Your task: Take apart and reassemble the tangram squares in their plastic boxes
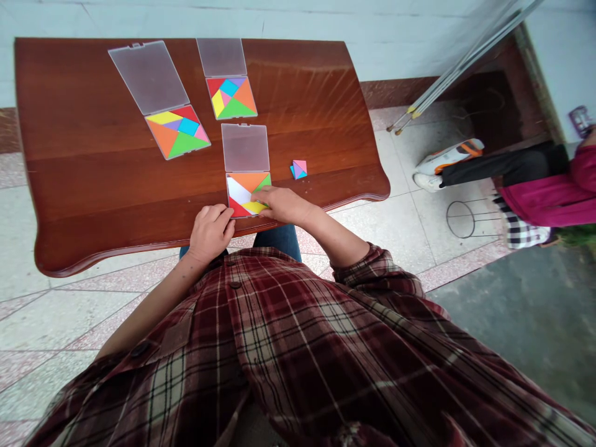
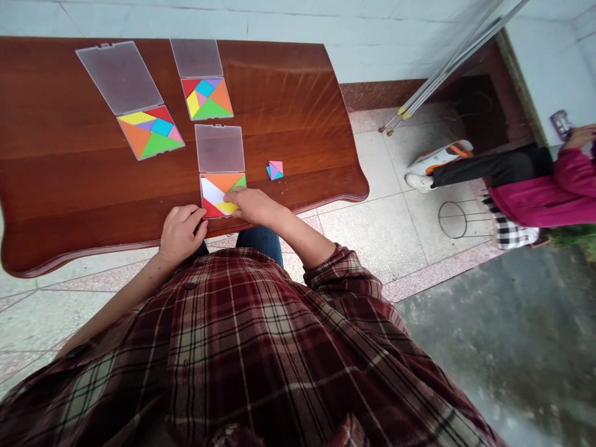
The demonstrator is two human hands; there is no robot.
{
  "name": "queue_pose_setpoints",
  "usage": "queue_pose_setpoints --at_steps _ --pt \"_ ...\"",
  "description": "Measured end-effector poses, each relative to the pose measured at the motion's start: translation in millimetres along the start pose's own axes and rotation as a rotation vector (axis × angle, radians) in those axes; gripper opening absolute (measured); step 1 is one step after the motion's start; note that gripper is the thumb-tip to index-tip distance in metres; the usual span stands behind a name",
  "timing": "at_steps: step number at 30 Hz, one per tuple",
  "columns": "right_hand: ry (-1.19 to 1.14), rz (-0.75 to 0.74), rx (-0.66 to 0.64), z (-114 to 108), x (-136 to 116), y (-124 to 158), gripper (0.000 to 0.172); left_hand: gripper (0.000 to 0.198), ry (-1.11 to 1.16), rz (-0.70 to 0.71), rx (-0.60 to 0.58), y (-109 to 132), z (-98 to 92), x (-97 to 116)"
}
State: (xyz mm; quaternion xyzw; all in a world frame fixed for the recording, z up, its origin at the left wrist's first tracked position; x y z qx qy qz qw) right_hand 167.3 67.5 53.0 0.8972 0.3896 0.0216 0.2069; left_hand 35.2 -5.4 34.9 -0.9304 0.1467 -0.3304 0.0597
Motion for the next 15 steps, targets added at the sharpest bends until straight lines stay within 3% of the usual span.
queue_pose_setpoints --at_steps 15 --pt "-0.034 0.006 -0.004 0.1 0.7 -10.3 0.032 0.032 -0.045 0.018 0.013 1.0 -0.2 1.8"
Point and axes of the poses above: each hand's wrist, its own y-axis away from the middle knuckle, its own z-axis out of the palm, x = y × z, the point moved 8 cm from there along -y, towards the middle knuckle, and after that the axes turned 13 degrees about y, right-handed, at the moved point
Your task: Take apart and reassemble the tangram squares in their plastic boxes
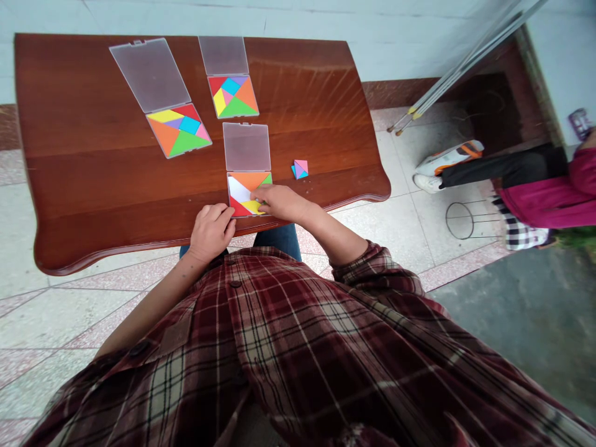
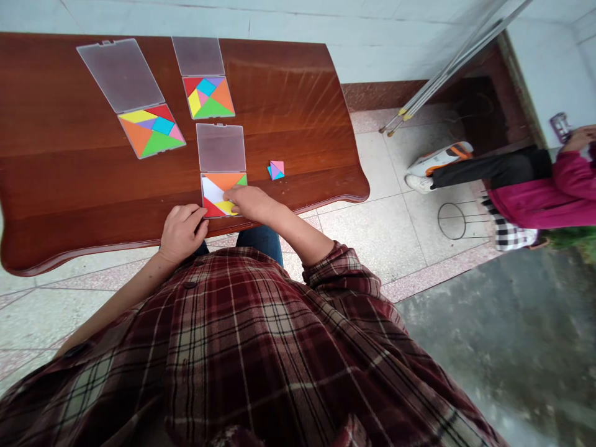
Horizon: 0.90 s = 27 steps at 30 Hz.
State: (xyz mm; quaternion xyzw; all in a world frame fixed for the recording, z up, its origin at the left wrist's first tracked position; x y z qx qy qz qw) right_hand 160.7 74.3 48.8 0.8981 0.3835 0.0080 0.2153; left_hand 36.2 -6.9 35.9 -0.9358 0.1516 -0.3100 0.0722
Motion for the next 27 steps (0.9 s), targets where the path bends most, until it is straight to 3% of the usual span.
queue_pose_setpoints --at_steps 13,27 --pt "0.081 0.076 0.078 -3 -2 3 0.029 0.032 0.007 0.0 0.001 -1 -0.9 1" --pt "0.135 0.139 0.023 1 -12 1 0.03 0.032 0.013 -0.015 -0.006 -2 -1.8 1"
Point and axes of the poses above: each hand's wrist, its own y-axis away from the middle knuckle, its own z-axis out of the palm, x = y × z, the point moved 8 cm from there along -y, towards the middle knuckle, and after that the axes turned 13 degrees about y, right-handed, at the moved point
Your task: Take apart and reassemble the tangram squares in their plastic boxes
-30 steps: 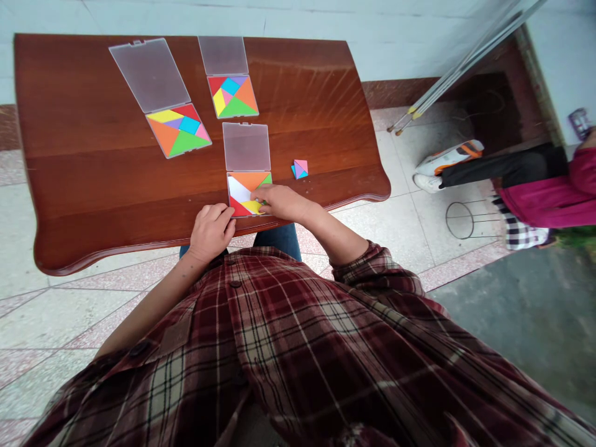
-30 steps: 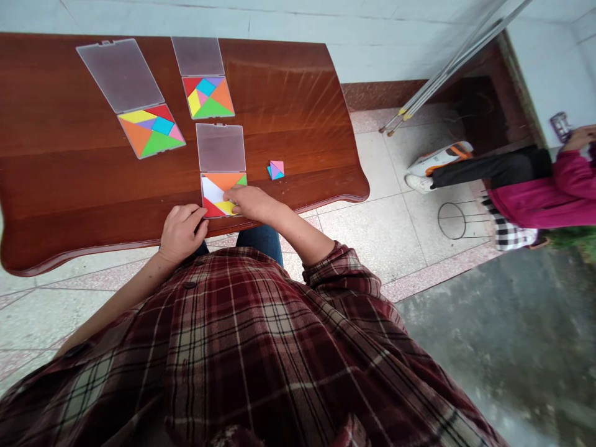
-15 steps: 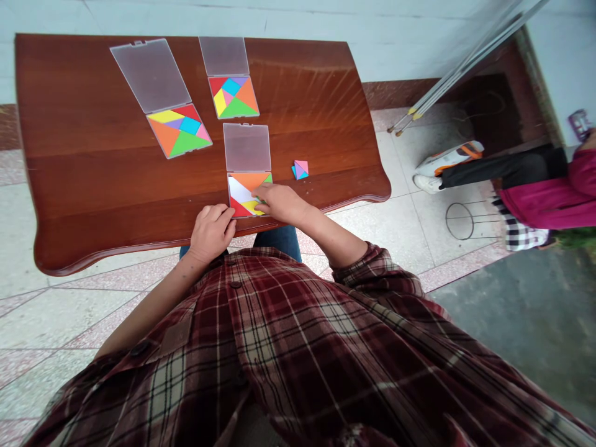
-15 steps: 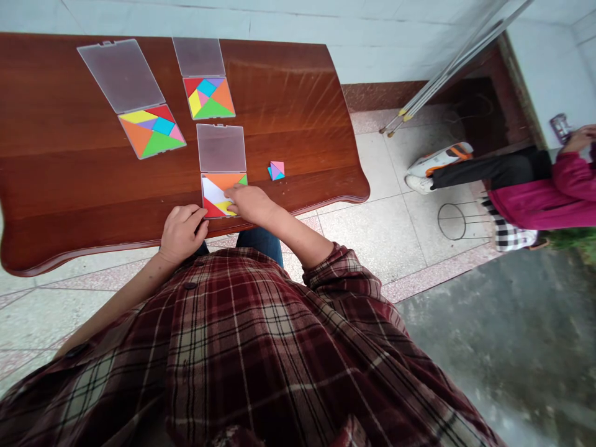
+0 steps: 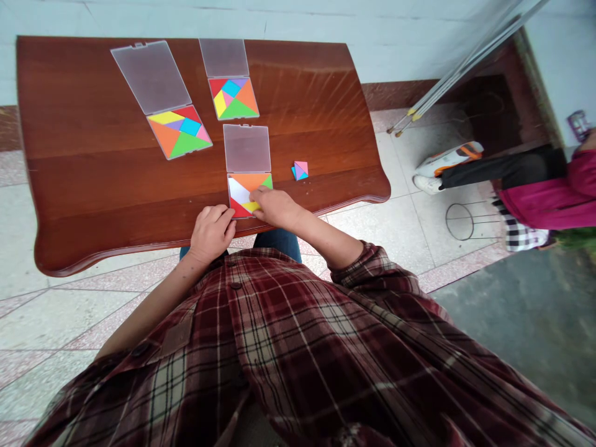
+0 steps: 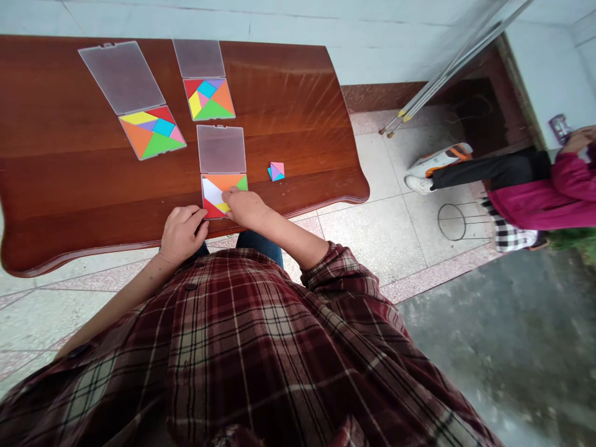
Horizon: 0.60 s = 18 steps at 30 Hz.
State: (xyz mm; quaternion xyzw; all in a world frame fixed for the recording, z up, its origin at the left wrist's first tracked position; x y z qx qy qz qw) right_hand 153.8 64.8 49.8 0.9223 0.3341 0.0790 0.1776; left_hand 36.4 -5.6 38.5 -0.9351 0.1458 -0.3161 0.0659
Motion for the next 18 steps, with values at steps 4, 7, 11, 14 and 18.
queue_pose_setpoints --at_steps 4,7,11,14,18 --pt "-0.074 0.034 -0.024 2 2 -4 0.032 0.031 -0.017 0.033 0.031 1 -1.3 2" --pt "-0.12 0.069 -0.04 3 5 -7 0.038 0.031 -0.031 0.052 0.038 1 -1.5 3" --pt "-0.139 0.092 -0.073 5 7 -10 0.03 0.031 -0.034 0.052 0.038 1 -1.7 3" --pt "-0.175 0.104 -0.062 3 12 -11 0.023 0.031 -0.03 0.047 0.038 1 -1.5 3" --pt "-0.325 0.089 -0.038 -1 17 -14 0.005 0.032 -0.036 0.052 0.039 1 -1.0 4"
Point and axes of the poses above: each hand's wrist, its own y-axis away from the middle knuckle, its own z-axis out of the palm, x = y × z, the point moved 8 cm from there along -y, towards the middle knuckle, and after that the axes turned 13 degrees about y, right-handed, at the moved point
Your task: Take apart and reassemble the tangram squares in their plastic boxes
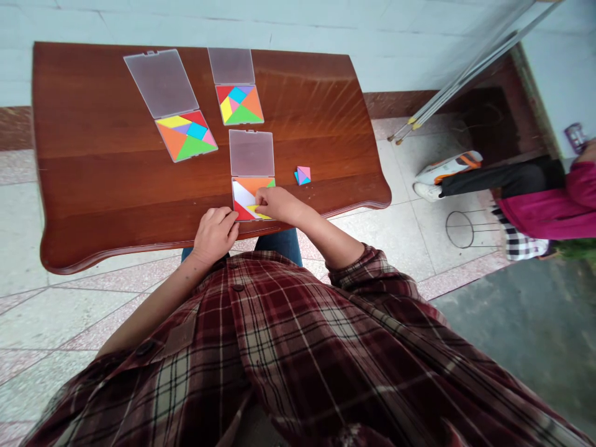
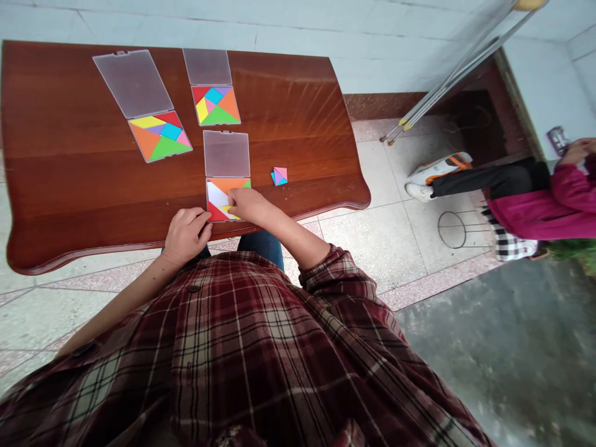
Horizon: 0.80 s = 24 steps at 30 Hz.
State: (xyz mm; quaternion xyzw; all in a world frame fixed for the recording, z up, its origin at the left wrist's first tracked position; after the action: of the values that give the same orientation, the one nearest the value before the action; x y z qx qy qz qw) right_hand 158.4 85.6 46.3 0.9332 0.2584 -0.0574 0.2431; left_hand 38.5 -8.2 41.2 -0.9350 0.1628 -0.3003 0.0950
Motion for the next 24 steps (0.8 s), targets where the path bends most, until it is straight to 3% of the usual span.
queue_pose_setpoints --at_steps 4,9,18,24 --pt "-0.199 0.0 0.137 -12 1 -13 0.004 0.032 0.006 -0.007 -0.009 0 0.7 0" --pt "-0.253 0.057 0.232 -16 -3 -35 0.006 0.033 0.007 -0.004 -0.017 1 1.5 0" --pt "-0.1 0.131 0.254 -17 -6 -42 0.012 0.031 0.005 -0.006 -0.023 1 1.6 2" --pt "-0.042 0.057 0.247 -18 -12 -41 0.019 0.032 0.027 -0.01 -0.027 1 2.2 1"
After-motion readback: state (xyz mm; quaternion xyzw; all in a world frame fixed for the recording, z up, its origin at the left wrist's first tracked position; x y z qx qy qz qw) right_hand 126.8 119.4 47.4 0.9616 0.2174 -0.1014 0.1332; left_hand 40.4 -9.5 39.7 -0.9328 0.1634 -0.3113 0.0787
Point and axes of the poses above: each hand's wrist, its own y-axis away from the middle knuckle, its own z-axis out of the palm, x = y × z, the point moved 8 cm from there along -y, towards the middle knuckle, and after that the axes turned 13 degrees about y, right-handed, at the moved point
